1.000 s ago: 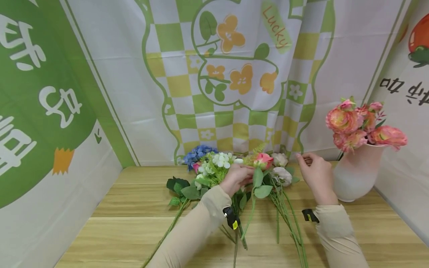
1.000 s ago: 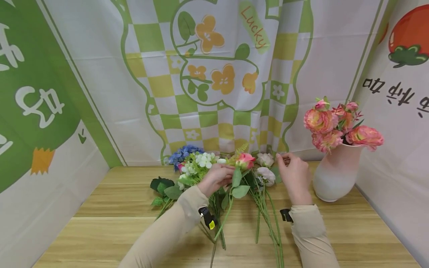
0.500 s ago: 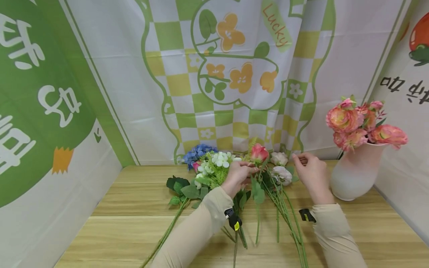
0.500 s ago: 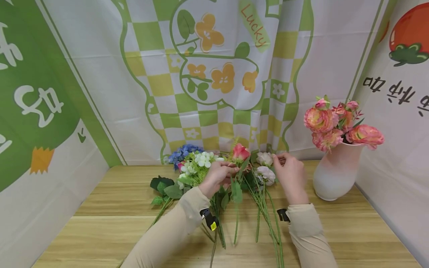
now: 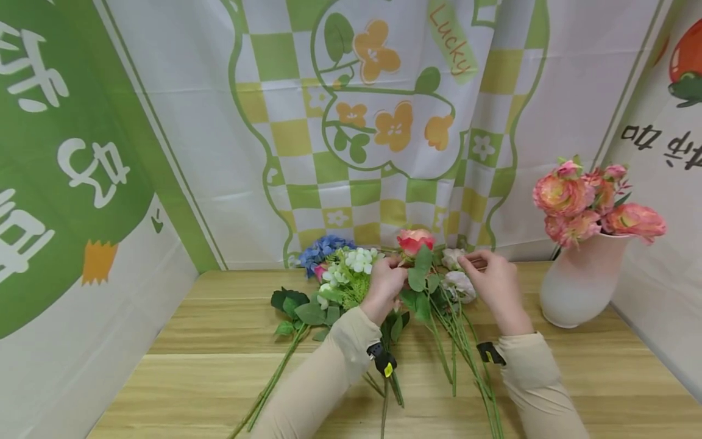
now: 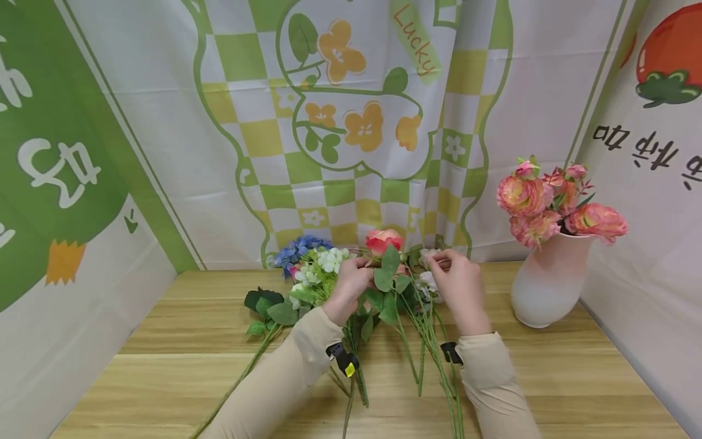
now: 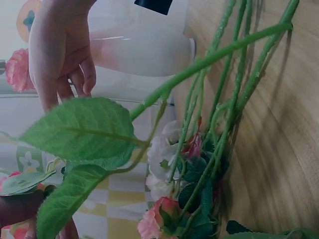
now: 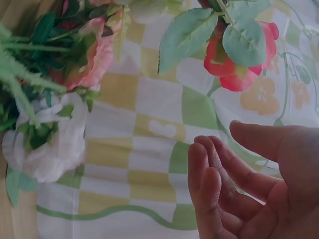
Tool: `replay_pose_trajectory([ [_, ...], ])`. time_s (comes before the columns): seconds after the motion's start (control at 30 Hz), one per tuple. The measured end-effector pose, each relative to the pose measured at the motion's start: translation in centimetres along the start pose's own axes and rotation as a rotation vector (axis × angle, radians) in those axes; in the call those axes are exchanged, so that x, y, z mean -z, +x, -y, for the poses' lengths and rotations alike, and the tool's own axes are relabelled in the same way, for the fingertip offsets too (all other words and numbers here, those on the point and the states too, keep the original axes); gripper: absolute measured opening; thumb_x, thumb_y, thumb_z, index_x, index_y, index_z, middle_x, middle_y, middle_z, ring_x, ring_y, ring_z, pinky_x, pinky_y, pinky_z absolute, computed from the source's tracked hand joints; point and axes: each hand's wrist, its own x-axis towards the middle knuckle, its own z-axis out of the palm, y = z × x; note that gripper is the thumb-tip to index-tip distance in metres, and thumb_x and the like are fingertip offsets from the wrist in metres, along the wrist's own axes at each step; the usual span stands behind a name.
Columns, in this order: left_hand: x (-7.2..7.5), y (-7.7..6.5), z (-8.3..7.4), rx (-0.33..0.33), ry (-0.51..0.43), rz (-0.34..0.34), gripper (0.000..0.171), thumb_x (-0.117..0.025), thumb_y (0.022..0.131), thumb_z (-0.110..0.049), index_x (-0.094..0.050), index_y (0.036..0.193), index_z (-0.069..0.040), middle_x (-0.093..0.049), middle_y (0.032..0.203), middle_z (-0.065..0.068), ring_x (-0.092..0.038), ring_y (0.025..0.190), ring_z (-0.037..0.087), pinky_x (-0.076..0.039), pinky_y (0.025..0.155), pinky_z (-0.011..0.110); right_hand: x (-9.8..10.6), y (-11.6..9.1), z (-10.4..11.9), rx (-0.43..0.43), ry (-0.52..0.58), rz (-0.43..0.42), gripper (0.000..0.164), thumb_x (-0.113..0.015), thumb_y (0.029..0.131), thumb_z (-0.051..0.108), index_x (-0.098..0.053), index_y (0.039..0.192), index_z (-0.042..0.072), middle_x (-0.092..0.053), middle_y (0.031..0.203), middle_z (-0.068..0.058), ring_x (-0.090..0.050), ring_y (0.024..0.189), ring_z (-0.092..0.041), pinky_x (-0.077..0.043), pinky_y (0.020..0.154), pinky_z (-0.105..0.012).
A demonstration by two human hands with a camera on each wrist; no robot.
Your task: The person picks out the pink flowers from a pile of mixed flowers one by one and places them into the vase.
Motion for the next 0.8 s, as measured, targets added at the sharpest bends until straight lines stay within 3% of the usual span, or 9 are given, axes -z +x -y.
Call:
replay_pose_trajectory([
  [0.17,0.4,-0.3,-0.1,-0.042,-0.064,-0.013,0.039,-0.058,0.085,0.001,-0.062,0.123,-0.004,-0.068,0.109,0.014,-0.065,0.076,0.015,-0.053,0.059,0.026,-0.2,0.0,0.8,0.013,0.033,0.011,0.034,-0.061,0.092,0.038,-0.069,0.103,0.007,-0.072,0.096,-0.015,-0.068,0.087,-0.030,-0.053,0.075,-0.046],
  [0.4,1.2,-0.8,-0.2,-0.100,-0.027,-0.046,0.030,-0.062,0.085,-0.002,-0.068,0.115,-0.006,-0.069,0.105,0.012,-0.062,0.079,0.014,-0.049,0.059,0.024,-0.6,-0.1,1.9,0.035,0.076,0.012,0.026,-0.066,0.089,0.033,-0.071,0.100,0.010,-0.072,0.092,-0.012,-0.069,0.084,-0.027,-0.054,0.074,-0.044],
  [0.57,1.5,-1.1,-0.3,-0.143,-0.025,-0.070,0.024,-0.065,0.084,-0.003,-0.071,0.108,-0.005,-0.070,0.102,0.011,-0.065,0.085,0.015,-0.053,0.071,0.028,-0.7,-0.2,2.5,0.035,0.099,0.015,0.027,-0.066,0.089,0.036,-0.071,0.101,0.011,-0.073,0.093,-0.010,-0.070,0.084,-0.026,-0.055,0.074,-0.042],
  [0.8,2.0,-1.2,-0.2,-0.143,-0.120,-0.087,0.023,-0.068,0.081,-0.004,-0.072,0.104,-0.005,-0.073,0.095,0.010,-0.069,0.082,0.016,-0.054,0.086,0.041,-0.7,-0.3,3.6,0.066,0.109,0.001,0.026,-0.066,0.088,0.037,-0.071,0.097,0.014,-0.073,0.091,-0.008,-0.070,0.082,-0.024,-0.055,0.072,-0.041],
])
